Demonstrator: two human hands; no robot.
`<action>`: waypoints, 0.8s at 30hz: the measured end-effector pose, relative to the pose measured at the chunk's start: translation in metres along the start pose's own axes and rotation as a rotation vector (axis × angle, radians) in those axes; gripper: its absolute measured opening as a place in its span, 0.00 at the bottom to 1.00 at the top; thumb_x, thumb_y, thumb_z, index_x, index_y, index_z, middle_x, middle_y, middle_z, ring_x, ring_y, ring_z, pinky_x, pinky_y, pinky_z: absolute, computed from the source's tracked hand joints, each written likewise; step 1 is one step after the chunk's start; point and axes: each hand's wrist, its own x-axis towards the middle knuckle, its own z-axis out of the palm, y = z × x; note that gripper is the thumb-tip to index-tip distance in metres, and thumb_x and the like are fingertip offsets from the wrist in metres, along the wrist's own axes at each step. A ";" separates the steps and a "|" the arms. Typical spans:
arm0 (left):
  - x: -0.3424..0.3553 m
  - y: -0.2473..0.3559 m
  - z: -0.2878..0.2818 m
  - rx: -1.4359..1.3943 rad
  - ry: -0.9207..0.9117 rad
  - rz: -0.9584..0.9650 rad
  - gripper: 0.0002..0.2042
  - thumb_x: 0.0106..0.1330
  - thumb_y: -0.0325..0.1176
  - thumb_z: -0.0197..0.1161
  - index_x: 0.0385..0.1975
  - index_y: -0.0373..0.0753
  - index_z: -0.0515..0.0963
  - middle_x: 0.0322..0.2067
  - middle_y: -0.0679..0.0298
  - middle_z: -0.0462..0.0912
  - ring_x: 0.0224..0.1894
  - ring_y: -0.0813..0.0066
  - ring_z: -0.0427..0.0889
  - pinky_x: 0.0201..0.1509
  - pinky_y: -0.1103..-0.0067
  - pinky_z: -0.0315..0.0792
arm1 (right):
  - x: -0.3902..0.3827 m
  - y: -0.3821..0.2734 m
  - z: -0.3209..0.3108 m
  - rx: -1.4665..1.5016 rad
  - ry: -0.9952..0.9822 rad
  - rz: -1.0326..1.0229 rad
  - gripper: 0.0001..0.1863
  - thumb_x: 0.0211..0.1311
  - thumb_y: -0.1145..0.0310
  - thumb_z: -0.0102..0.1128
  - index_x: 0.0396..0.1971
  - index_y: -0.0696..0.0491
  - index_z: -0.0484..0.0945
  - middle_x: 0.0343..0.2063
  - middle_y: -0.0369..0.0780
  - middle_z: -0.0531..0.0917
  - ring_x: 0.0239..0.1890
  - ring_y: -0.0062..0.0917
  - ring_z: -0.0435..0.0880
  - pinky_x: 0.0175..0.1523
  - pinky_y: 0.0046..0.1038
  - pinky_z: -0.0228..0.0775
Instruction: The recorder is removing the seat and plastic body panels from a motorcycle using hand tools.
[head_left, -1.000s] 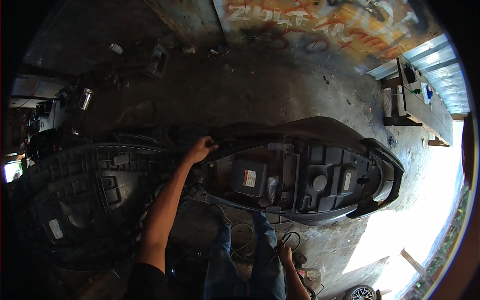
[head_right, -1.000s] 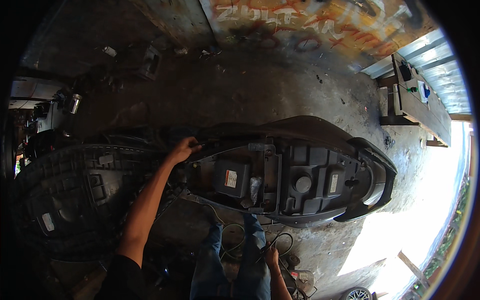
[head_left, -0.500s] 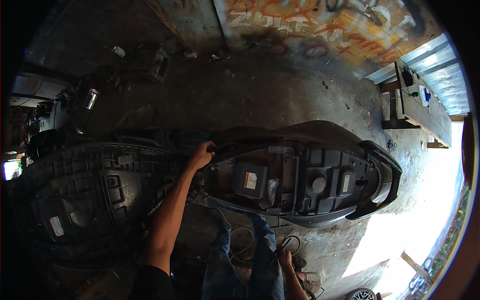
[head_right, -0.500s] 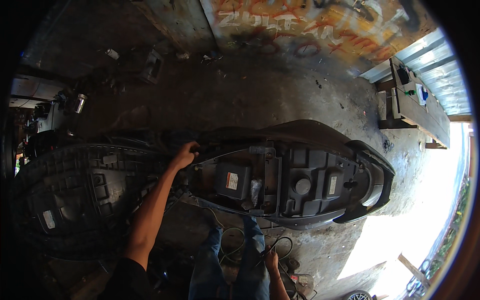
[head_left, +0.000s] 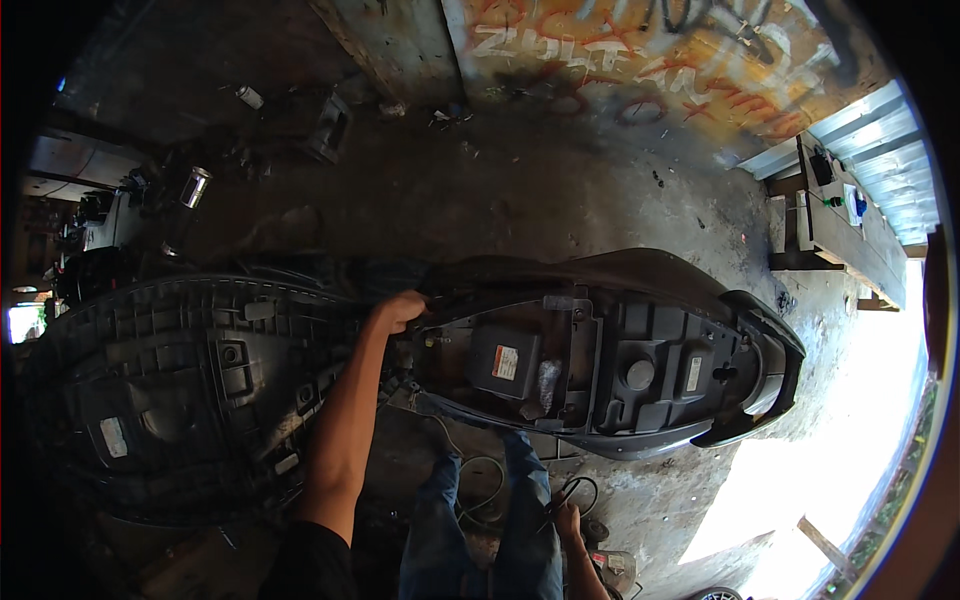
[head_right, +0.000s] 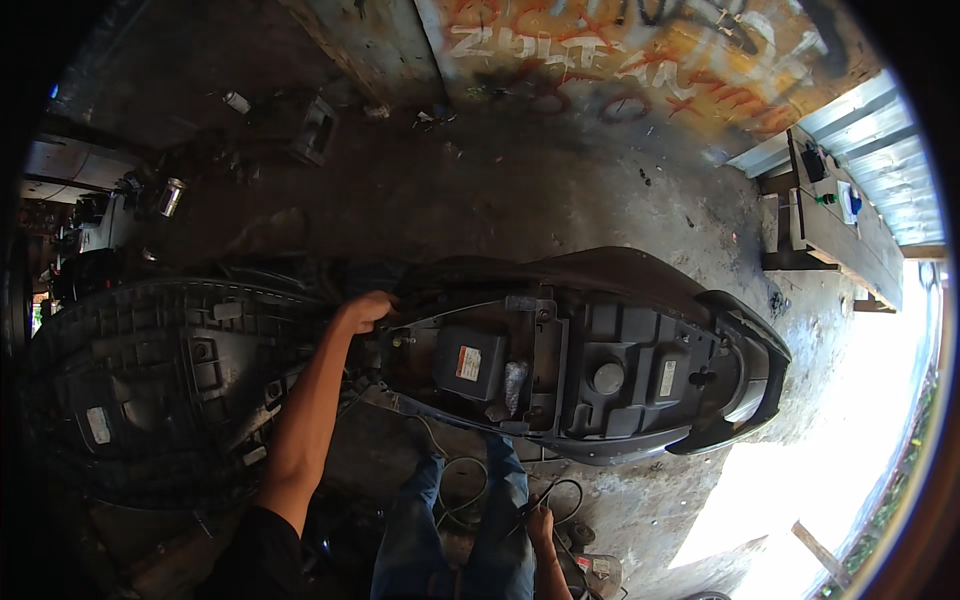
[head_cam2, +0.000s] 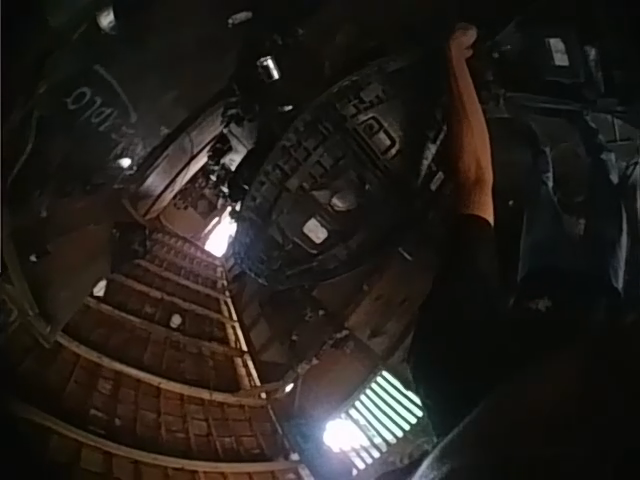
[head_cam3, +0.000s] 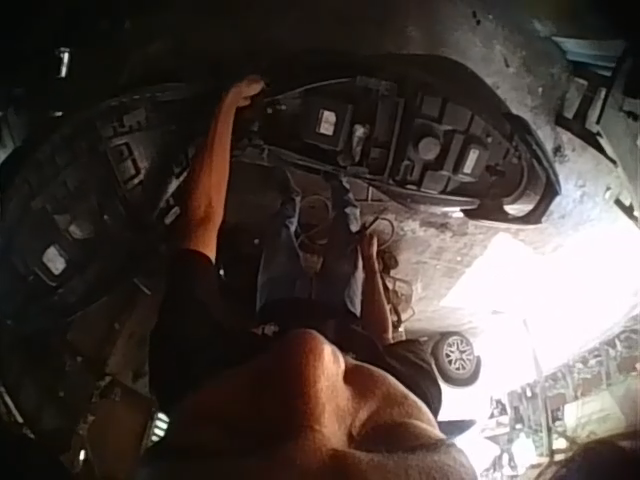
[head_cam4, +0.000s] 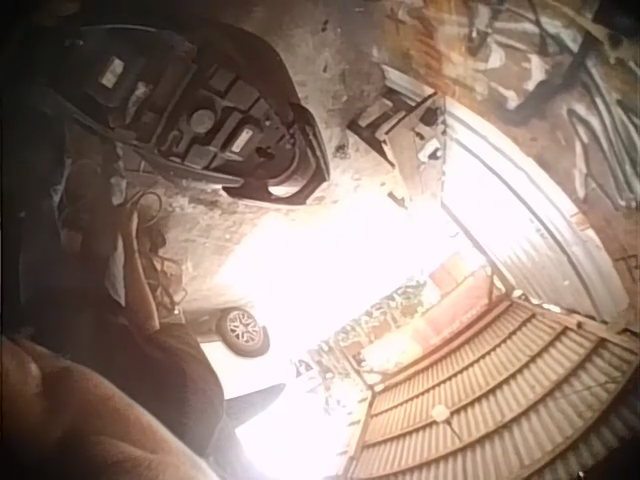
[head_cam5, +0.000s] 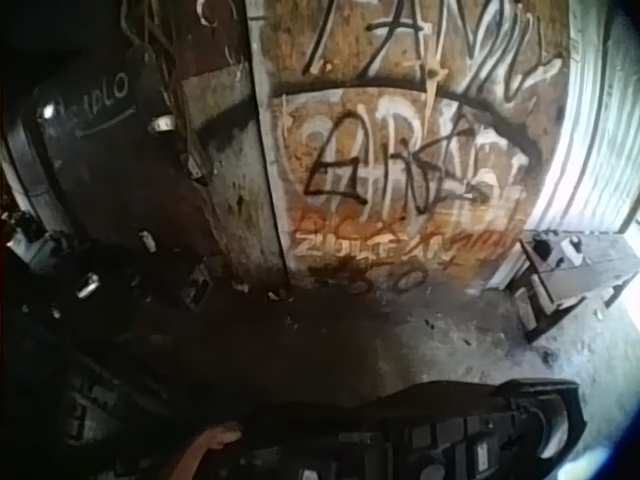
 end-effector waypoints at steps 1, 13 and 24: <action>0.004 0.000 0.000 -0.001 0.000 0.000 0.16 0.65 0.23 0.52 0.51 0.36 0.80 0.47 0.54 0.84 0.51 0.63 0.82 0.53 0.69 0.72 | 0.001 -0.001 0.000 0.012 -0.003 -0.016 0.39 0.72 0.37 0.41 0.22 0.59 0.83 0.17 0.41 0.81 0.25 0.28 0.82 0.33 0.34 0.71; 0.016 -0.002 0.019 0.460 0.277 0.618 0.16 0.51 0.19 0.61 0.41 0.33 0.84 0.38 0.51 0.87 0.45 0.63 0.86 0.46 0.71 0.76 | 0.011 0.020 -0.001 -0.084 0.052 -0.025 0.38 0.73 0.39 0.42 0.21 0.59 0.82 0.17 0.44 0.81 0.24 0.31 0.82 0.32 0.40 0.68; 0.027 -0.018 0.025 0.396 0.512 0.564 0.13 0.51 0.22 0.63 0.38 0.36 0.85 0.35 0.50 0.87 0.42 0.58 0.86 0.48 0.69 0.76 | 0.010 0.022 0.002 0.004 0.034 0.030 0.38 0.73 0.40 0.44 0.19 0.61 0.79 0.13 0.40 0.75 0.20 0.23 0.72 0.27 0.36 0.61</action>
